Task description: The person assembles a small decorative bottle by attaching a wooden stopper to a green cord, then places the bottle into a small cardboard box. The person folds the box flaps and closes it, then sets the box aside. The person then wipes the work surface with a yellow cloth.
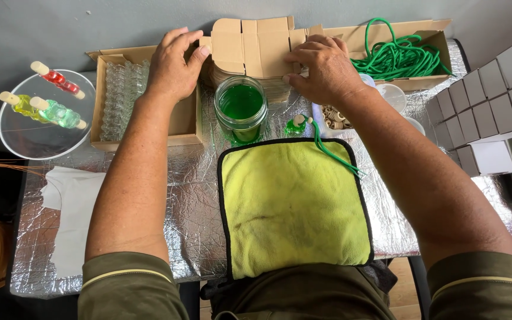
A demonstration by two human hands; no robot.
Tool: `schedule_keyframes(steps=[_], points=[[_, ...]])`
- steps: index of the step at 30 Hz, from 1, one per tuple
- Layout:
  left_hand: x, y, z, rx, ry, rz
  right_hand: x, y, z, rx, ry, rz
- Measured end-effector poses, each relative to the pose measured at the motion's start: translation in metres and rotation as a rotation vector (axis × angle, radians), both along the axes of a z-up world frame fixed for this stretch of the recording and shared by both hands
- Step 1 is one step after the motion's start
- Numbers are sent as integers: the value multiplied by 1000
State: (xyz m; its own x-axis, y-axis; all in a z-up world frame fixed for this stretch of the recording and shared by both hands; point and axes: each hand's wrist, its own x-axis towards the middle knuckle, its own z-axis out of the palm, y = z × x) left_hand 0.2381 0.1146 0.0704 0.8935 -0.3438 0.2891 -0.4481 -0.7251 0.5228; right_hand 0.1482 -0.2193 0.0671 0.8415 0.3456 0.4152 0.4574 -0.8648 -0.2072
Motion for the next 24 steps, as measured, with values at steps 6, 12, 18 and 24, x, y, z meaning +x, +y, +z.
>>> schedule_keyframes(steps=[6, 12, 18, 24], points=[[6, 3, 1, -33, -82, -38, 0, -1, -3, 6, -27, 11], [3, -1, 8, -64, -72, -50, -1, 5, 1, -41, -120, 20], [-4, -6, 12, -108, -27, -27, 0, 19, 16, -222, -472, 80], [-11, -2, 20, -213, 9, -26, -3, 24, 42, -300, -726, 48]])
